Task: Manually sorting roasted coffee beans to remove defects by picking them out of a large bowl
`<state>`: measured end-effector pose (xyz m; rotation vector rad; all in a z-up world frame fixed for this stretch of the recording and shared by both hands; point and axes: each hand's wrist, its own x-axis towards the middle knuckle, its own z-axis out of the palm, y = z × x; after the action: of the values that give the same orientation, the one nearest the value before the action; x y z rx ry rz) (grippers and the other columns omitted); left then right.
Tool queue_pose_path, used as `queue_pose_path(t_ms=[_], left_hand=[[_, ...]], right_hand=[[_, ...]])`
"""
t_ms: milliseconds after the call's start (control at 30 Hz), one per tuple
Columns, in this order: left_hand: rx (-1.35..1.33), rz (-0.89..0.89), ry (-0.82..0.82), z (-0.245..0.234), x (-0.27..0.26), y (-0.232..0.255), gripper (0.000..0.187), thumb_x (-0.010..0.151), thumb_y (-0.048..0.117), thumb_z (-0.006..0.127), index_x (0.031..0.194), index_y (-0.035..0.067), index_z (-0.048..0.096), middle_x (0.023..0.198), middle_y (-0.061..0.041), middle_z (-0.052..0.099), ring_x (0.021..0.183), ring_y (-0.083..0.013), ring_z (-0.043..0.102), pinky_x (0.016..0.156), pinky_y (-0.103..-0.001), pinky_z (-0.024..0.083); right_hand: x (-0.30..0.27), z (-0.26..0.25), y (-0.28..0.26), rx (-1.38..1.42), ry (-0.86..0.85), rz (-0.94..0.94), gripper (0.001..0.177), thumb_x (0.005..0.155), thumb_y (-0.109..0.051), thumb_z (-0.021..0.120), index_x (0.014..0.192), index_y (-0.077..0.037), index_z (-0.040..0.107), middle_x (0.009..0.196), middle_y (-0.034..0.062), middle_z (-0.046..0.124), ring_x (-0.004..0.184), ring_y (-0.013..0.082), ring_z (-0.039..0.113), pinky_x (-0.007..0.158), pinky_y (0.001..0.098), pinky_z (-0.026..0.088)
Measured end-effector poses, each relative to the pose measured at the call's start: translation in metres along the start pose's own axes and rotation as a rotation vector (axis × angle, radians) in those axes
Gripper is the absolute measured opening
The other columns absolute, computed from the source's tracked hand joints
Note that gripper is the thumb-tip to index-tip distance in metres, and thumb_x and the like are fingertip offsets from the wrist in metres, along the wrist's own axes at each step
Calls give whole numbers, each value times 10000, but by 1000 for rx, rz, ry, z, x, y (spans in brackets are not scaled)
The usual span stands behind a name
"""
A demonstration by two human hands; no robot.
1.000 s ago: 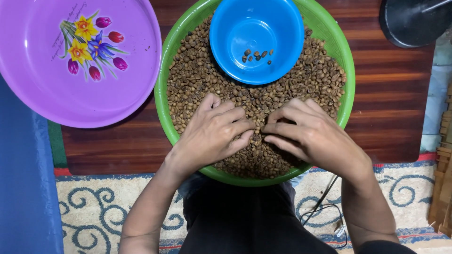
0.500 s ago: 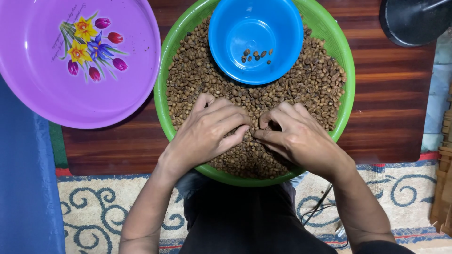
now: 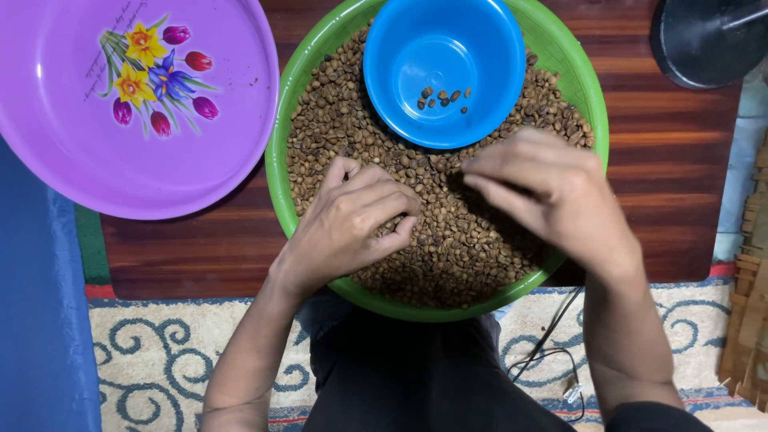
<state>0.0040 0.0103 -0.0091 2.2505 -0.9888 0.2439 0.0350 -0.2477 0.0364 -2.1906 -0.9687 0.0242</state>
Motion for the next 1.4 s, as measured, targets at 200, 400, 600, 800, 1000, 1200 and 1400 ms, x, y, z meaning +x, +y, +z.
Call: queue_pose_path(t_ms=[200,400,600,800,1000,1200,1400], left_hand=[[-52,-51,12,-1,0,1,89,966,137,738,1006,121,660,956,4,743,887,-193,627,839,-399,349],[-44,-56,2,-1,-1,-2,146,987,173,744,1108,114,688,1051,-4,743,942,-198,627,850,-401,348],[-37,-36,4,0,-4,-5,95,1012,194,723,1078,125,718,1066,-4,706,945,-206,604,829,-408,340],[-53,-17,33,4,-8,-9,127,988,203,770,1082,118,766,1090,-10,745,942,-196,619,830,-397,346],[-106,-67,56,4,-6,-6,120,982,161,766,1081,93,762,1071,-31,781,966,-199,669,882,-396,352],[-247,-156,154,3,1,0,106,942,149,814,1030,115,765,1034,9,787,920,-125,698,898,-337,343],[-330,-201,200,1,7,7,141,896,128,864,1001,104,774,992,0,791,897,-116,737,884,-297,386]], right_hand=[[38,-15,37,-304,-73,-50,179,1038,-117,779,1173,0,790,1104,142,721,966,331,590,847,433,469],[65,-2,61,-567,-318,33,239,1042,-219,609,1201,-208,787,1027,12,689,963,314,560,748,439,388],[75,4,65,-511,-344,45,248,988,-152,648,1163,-223,808,1051,7,718,1005,320,618,785,437,395],[72,-9,61,-374,-175,-113,109,975,-53,809,1084,-52,801,1045,96,739,968,326,683,860,443,483],[51,-23,26,-126,-45,-41,99,1099,-16,731,1128,75,756,1089,169,734,1003,316,662,928,430,495],[17,-5,3,57,-34,-46,138,955,-73,747,1038,37,744,1000,157,753,909,260,709,898,395,542],[-1,19,-2,66,24,-62,223,939,-118,775,1108,18,722,1028,129,740,918,256,680,871,370,500]])
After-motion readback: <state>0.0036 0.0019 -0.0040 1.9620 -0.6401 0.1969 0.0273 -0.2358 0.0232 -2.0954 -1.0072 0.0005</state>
